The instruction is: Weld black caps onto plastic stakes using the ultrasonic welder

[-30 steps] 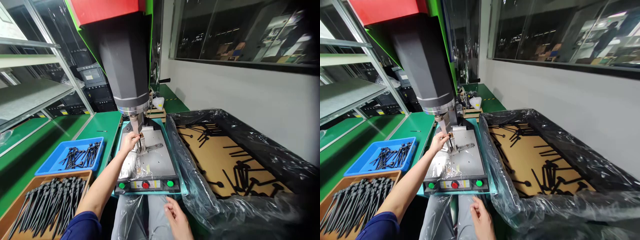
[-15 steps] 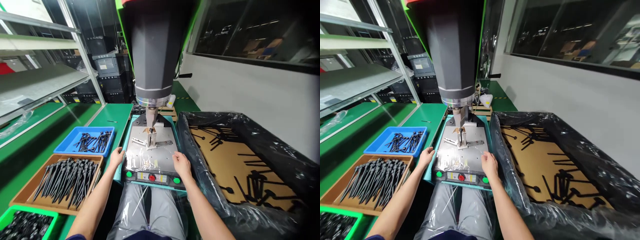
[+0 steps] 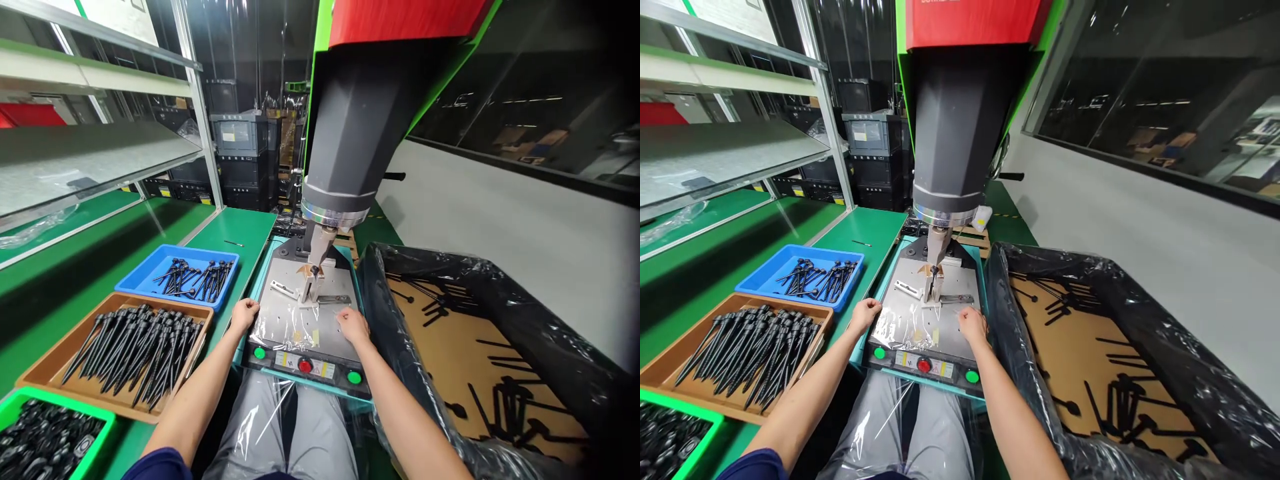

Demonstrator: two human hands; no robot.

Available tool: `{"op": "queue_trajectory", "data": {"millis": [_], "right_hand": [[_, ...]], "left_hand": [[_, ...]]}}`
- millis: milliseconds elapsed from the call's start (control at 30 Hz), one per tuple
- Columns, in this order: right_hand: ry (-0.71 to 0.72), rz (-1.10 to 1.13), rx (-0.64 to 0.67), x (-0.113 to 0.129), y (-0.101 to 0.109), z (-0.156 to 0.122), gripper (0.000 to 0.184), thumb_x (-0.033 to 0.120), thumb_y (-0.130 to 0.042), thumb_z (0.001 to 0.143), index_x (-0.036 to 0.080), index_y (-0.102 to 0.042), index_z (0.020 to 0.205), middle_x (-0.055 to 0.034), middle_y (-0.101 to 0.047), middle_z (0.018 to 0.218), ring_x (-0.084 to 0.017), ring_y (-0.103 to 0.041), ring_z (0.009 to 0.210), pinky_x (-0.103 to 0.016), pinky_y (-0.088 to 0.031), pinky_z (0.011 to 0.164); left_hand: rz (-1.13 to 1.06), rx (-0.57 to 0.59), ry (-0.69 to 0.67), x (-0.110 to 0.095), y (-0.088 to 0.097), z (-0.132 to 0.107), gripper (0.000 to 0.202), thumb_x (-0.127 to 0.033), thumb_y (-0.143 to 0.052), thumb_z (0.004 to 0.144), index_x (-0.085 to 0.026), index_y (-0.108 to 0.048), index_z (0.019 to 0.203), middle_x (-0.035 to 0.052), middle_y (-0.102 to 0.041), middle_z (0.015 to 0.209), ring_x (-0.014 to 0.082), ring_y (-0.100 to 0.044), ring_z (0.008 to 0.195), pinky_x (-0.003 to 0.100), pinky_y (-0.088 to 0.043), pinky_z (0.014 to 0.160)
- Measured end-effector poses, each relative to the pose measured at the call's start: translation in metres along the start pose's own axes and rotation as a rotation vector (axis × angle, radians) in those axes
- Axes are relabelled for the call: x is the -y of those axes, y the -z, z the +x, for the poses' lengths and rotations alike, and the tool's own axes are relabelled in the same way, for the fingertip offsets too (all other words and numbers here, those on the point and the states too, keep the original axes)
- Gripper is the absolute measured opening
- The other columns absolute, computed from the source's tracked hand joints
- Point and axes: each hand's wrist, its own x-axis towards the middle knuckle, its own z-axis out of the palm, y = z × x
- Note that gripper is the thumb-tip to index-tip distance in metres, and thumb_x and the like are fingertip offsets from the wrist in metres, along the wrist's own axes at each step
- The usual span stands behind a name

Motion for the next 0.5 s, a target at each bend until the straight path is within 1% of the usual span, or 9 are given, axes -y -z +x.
{"op": "queue_trajectory", "data": {"millis": [100,233,300,367,500], "right_hand": [[0.028,0.173,0.001,-0.004,0.003,-0.004,0.009,0.025,-0.059,0.075,0.021,-0.064,0.068,-0.0042,-0.070,0.077,-0.022,-0.065,0.079,-0.031,-0.047,0.074],[0.063,0.453,0.005,-0.004,0.015,-0.011,0.012,0.032,-0.059,0.071,0.021,-0.058,0.068,-0.0048,-0.071,0.078,-0.022,-0.066,0.080,-0.031,-0.049,0.073],[0.073,0.589,0.034,0.001,0.027,-0.012,0.017,0.036,-0.063,0.069,0.022,-0.054,0.067,-0.0036,-0.069,0.072,-0.020,-0.065,0.074,-0.029,-0.049,0.068],[0.070,0.714,0.063,0.010,0.040,-0.009,0.024,0.039,-0.067,0.065,0.022,-0.052,0.071,-0.0016,-0.065,0.067,-0.019,-0.064,0.067,-0.028,-0.049,0.061],[0.038,0.914,0.070,0.034,0.066,0.011,0.041,0.040,-0.076,0.060,0.022,-0.052,0.087,-0.0007,-0.064,0.075,-0.014,-0.059,0.058,-0.022,-0.042,0.046]], "left_hand": [[-0.073,-0.018,-0.031,-0.002,0.003,-0.002,0.021,-0.039,-0.067,0.067,-0.019,-0.063,0.067,0.0027,-0.066,0.068,0.0201,-0.062,0.069,0.029,-0.047,0.065],[-0.223,-0.032,-0.080,-0.013,0.006,-0.005,0.021,-0.040,-0.058,0.074,-0.019,-0.057,0.073,0.0046,-0.067,0.075,0.0183,-0.062,0.071,0.029,-0.049,0.067],[-0.295,-0.021,-0.102,-0.024,0.008,-0.004,0.020,-0.040,-0.055,0.076,-0.020,-0.054,0.075,0.0043,-0.066,0.073,0.0170,-0.062,0.067,0.028,-0.050,0.064],[-0.346,-0.023,-0.123,-0.037,0.010,0.000,0.019,-0.039,-0.053,0.077,-0.021,-0.053,0.077,0.0030,-0.065,0.072,0.0156,-0.061,0.063,0.026,-0.049,0.059],[-0.383,-0.077,-0.158,-0.069,0.016,0.019,0.018,-0.039,-0.054,0.078,-0.022,-0.052,0.080,-0.0011,-0.059,0.066,0.0123,-0.052,0.050,0.023,-0.041,0.046]]}}
